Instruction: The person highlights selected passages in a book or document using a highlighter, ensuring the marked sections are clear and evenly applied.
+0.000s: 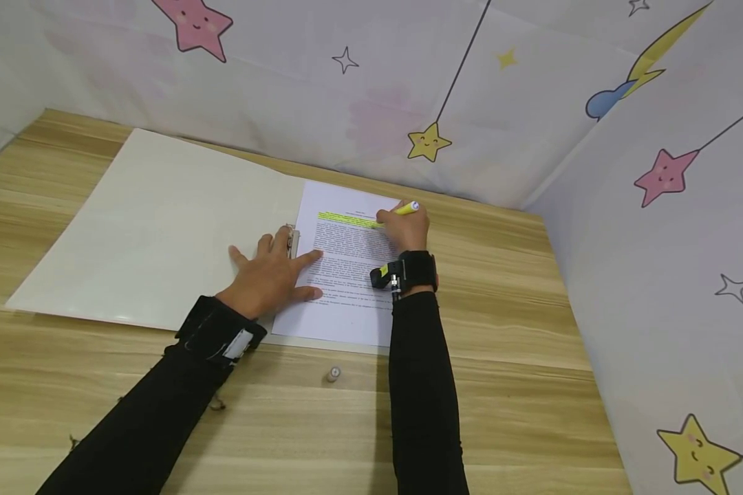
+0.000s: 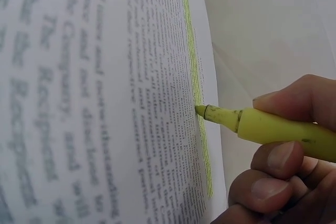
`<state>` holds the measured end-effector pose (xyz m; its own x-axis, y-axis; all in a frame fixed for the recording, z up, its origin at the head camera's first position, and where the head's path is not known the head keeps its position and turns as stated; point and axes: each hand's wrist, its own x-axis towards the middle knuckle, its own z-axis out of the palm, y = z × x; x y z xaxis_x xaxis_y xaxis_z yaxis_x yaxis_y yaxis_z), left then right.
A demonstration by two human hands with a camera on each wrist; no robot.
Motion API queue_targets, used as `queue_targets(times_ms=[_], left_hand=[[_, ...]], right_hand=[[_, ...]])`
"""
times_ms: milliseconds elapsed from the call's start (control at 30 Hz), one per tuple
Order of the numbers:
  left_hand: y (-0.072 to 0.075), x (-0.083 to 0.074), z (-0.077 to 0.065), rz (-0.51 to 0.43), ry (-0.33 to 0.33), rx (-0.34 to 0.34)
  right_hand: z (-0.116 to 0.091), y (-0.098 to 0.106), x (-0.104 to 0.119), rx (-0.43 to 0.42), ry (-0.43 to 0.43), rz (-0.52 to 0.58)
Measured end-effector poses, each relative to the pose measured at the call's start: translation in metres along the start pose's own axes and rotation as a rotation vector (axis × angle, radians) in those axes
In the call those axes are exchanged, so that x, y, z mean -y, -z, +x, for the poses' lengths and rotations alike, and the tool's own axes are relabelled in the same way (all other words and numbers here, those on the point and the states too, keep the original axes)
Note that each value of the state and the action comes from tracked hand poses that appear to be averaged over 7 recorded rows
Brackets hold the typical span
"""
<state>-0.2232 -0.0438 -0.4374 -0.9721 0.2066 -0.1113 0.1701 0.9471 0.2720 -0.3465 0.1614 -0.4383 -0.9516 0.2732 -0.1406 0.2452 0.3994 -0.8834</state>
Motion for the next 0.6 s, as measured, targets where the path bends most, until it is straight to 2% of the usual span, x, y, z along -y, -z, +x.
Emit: queue_targets(times_ms=[600], left_hand=[[-0.0003,0.0007,0.0,-0.011,0.0,-0.007]], right_hand=[[0.0011,0.0075,-0.0004,0.002,0.002,-0.052]])
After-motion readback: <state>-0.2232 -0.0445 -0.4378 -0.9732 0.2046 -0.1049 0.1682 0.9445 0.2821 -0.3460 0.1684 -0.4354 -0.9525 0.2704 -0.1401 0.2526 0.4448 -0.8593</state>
